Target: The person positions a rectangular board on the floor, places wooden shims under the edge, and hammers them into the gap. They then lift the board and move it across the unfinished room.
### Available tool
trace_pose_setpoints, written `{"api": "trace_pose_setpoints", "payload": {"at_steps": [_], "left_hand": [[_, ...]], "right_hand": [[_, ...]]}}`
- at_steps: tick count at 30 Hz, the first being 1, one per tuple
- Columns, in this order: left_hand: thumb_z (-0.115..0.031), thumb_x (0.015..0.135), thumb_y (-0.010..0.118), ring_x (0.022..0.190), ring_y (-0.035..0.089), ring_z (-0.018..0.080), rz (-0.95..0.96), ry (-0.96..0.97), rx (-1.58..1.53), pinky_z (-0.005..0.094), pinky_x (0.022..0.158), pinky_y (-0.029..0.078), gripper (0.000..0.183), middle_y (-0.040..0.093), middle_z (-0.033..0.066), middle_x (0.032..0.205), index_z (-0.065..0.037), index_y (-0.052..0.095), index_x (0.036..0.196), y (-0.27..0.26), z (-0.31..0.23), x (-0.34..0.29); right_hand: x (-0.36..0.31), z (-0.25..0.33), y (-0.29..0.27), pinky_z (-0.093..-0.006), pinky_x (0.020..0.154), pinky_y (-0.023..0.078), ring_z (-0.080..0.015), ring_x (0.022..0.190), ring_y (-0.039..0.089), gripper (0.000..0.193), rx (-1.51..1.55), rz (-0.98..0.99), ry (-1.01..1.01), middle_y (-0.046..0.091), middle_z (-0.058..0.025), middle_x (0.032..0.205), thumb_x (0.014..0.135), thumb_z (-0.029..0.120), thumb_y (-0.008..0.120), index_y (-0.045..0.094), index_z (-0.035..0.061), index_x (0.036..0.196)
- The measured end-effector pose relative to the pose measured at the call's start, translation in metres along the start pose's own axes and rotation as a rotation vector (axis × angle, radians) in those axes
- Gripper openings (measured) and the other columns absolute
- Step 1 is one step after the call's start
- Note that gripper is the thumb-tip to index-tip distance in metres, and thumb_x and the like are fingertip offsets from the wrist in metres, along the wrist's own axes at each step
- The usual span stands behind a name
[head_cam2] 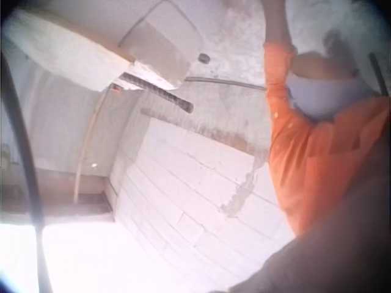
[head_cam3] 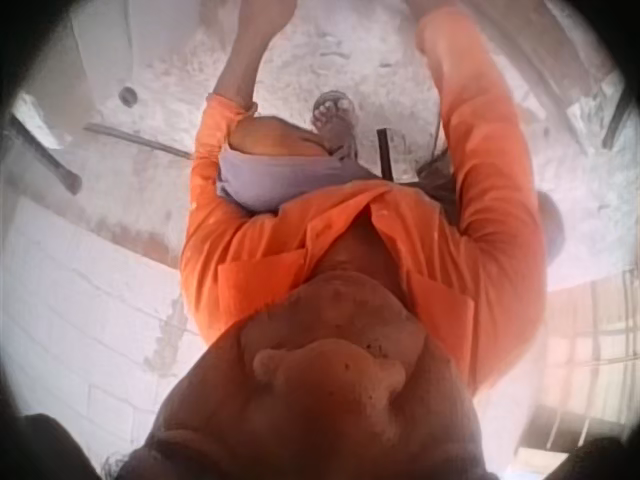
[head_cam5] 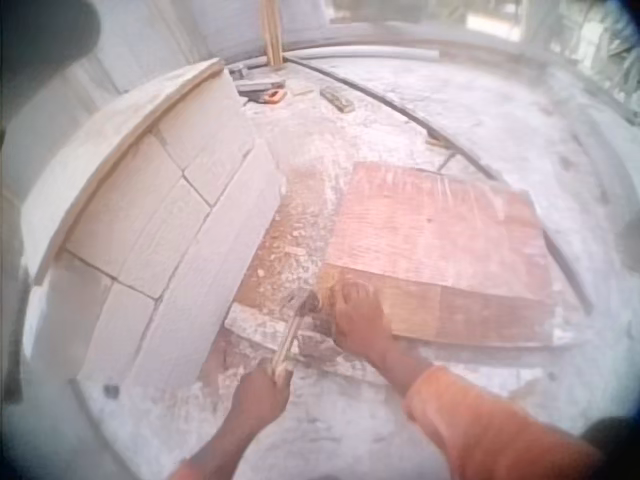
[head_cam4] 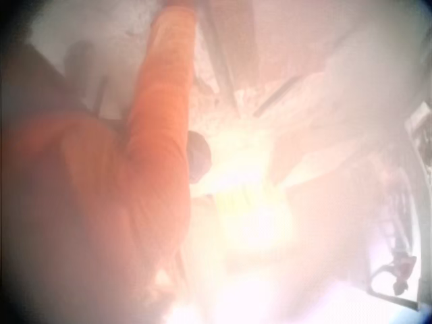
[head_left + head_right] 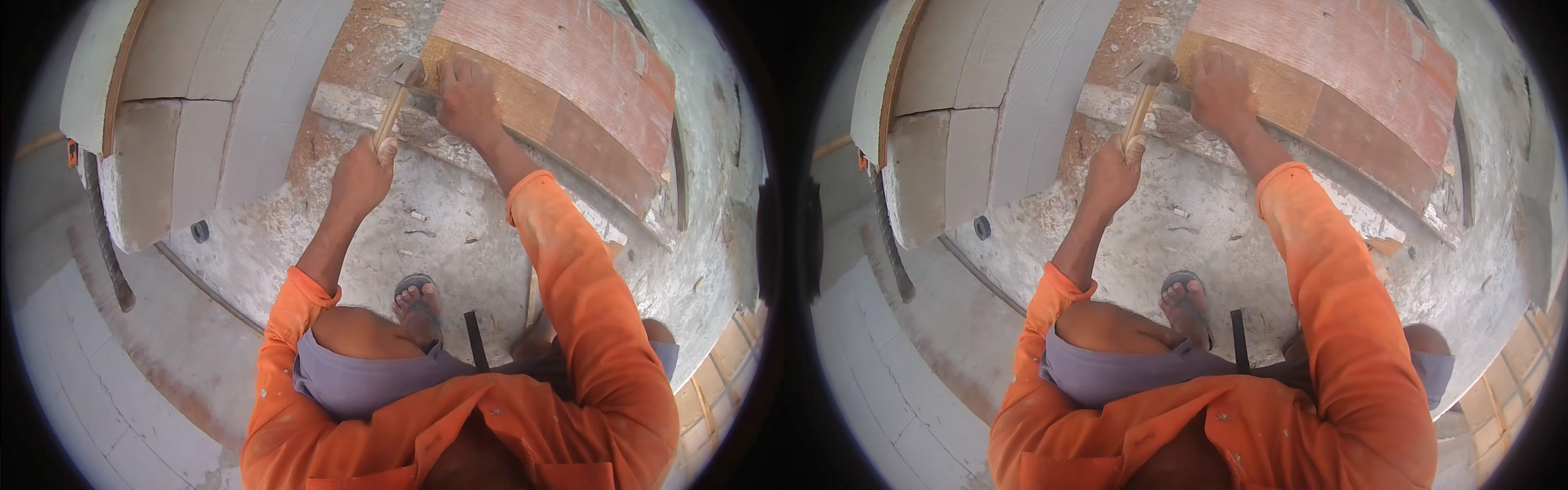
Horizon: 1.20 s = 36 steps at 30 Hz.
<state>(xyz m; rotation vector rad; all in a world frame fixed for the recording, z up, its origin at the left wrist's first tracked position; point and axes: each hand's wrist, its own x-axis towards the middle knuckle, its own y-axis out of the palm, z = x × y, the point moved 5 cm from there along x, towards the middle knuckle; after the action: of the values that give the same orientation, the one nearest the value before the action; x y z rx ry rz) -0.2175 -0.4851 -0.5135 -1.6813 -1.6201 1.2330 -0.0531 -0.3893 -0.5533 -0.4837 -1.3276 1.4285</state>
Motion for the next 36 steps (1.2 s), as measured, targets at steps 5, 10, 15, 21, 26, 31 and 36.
{"api": "trace_pose_setpoints", "payload": {"at_steps": [5,10,15,21,26,31,36], "left_hand": [[-0.053,0.091,0.045,0.056,0.054,0.0170,-0.147,0.051,-0.545,0.0315,0.052,0.043,0.056,0.054,0.0099,0.063,0.002,0.054,0.094,-0.064,-0.046,-0.005],[-0.050,0.091,0.047,0.052,0.052,0.0103,-0.411,0.420,-0.805,0.0225,0.047,0.039,0.050,0.054,0.0064,0.064,-0.001,0.055,0.093,-0.060,-0.032,-0.019],[-0.047,0.092,0.049,0.058,0.056,0.0270,0.073,-0.118,-0.135,0.0374,0.058,0.045,0.052,0.054,0.0172,0.063,0.005,0.053,0.092,-0.003,-0.003,-0.010],[-0.047,0.091,0.050,0.061,0.056,0.0298,-0.289,0.159,-0.733,0.0426,0.058,0.044,0.051,0.054,0.0169,0.064,0.005,0.053,0.092,-0.053,-0.034,-0.019],[-0.047,0.091,0.049,0.058,0.057,0.0245,-0.099,0.026,-0.061,0.0386,0.055,0.044,0.051,0.052,0.0151,0.062,0.003,0.053,0.087,0.011,-0.002,-0.006],[-0.047,0.093,0.046,0.069,0.061,0.0341,-0.137,0.008,-0.304,0.0438,0.062,0.045,0.050,0.058,0.0213,0.069,0.003,0.054,0.092,-0.022,-0.014,-0.022],[-0.043,0.093,0.047,0.074,0.062,0.0369,-0.018,-0.153,-0.128,0.0464,0.066,0.047,0.047,0.061,0.0231,0.075,0.003,0.056,0.093,0.024,0.015,-0.017]], "right_hand": [[0.001,-0.016,0.004,-0.0400,0.090,0.037,-0.0315,0.104,0.048,0.040,-0.027,0.005,-0.015,0.050,-0.0171,0.104,0.069,0.008,0.061,0.050,0.0009,0.106],[-0.002,0.002,-0.001,-0.0416,0.091,0.038,-0.0329,0.103,0.048,0.046,0.040,0.047,-0.016,0.050,-0.0174,0.102,0.066,0.009,0.063,0.049,0.0000,0.109],[-0.006,0.003,0.001,-0.0392,0.090,0.038,-0.0300,0.105,0.048,0.035,-0.028,0.036,-0.030,0.050,-0.0153,0.106,0.068,0.009,0.063,0.052,0.0039,0.101],[-0.009,-0.007,0.003,-0.0421,0.089,0.038,-0.0323,0.103,0.048,0.045,0.014,0.070,-0.027,0.050,-0.0170,0.103,0.067,0.013,0.065,0.050,0.0024,0.108],[-0.007,-0.004,0.001,-0.0413,0.089,0.038,-0.0325,0.104,0.048,0.048,0.016,0.094,-0.014,0.050,-0.0167,0.104,0.066,0.013,0.067,0.050,0.0026,0.110],[-0.005,0.004,0.004,-0.0419,0.091,0.037,-0.0339,0.104,0.047,0.052,0.038,0.072,-0.037,0.049,-0.0171,0.106,0.066,0.013,0.069,0.048,0.0017,0.112],[0.001,0.011,-0.007,-0.0429,0.089,0.039,-0.0339,0.105,0.047,0.053,0.028,0.141,0.021,0.050,-0.0171,0.107,0.067,0.019,0.073,0.049,0.0022,0.111]]}}
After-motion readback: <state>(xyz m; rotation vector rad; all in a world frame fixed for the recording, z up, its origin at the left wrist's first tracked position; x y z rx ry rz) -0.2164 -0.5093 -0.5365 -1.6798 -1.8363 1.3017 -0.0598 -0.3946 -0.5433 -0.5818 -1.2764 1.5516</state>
